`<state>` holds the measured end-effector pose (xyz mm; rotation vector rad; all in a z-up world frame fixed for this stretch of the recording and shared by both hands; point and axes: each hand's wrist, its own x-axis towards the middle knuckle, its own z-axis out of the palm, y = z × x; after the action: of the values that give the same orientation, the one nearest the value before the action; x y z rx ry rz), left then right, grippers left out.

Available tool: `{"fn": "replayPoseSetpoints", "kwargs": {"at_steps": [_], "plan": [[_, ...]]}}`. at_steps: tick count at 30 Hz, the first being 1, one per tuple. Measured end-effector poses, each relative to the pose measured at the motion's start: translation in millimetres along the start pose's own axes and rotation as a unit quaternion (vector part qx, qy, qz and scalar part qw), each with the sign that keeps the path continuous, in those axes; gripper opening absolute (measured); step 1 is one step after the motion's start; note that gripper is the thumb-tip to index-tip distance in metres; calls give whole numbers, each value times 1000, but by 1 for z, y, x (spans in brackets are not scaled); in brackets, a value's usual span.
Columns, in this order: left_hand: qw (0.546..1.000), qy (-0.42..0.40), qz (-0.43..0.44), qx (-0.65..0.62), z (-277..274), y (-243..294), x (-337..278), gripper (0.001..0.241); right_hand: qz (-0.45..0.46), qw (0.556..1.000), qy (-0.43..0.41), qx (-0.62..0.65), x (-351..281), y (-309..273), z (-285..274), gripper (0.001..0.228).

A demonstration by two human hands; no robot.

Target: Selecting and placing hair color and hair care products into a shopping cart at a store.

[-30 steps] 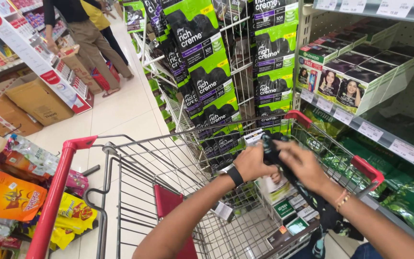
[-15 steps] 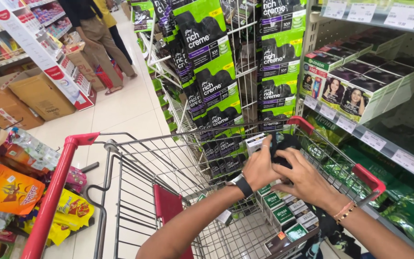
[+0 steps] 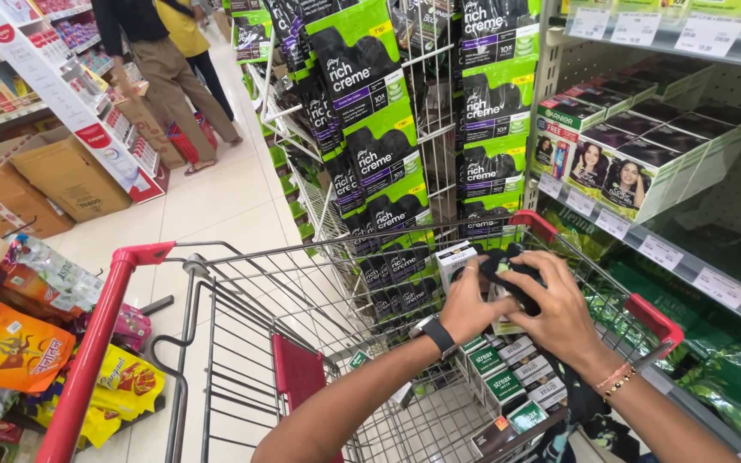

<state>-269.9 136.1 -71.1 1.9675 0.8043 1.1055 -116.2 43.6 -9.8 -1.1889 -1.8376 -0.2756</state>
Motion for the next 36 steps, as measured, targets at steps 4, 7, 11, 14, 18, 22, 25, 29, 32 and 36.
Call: {"fn": "replayPoseSetpoints", "kwargs": {"at_steps": [4, 7, 11, 14, 18, 22, 25, 29, 32, 36], "plan": [[998, 2, -59, -14, -14, 44, 4, 97, 26, 1000, 5, -9, 2, -12, -5, 57], [1000, 6, -24, 8, -15, 45, 8, 96, 54, 998, 21, -35, 4, -15, -5, 57], [999, 10, -8, 42, -16, 50, 9, 94, 121, 991, 28, -49, 4, -16, -3, 61], [996, 35, 45, 72, -10, 37, 9, 86, 159, 986, 36, -33, 2, -11, 1, 65], [997, 53, 36, 29, -14, 52, 11, 74, 248, 967, 38, 50, -10, 23, 17, 73], [991, 59, -12, -121, -17, 36, 18, 69, 330, 930, 4, 164, -26, 68, 33, 62], [978, 61, -13, -198, -10, 14, 21, 61, 376, 871, -18, 317, -26, 72, 32, 51], [960, 5, -4, -281, 2, 3, 17, 67, 433, 805, -50, 403, -23, 69, 27, 49], [971, -41, -23, -234, 15, -13, 6, 70, 409, 817, -45, 404, -26, 67, 25, 48], [968, -83, -71, -227, 20, -24, 5, 75, 362, 856, -9, 370, -31, 75, 29, 47]]}}
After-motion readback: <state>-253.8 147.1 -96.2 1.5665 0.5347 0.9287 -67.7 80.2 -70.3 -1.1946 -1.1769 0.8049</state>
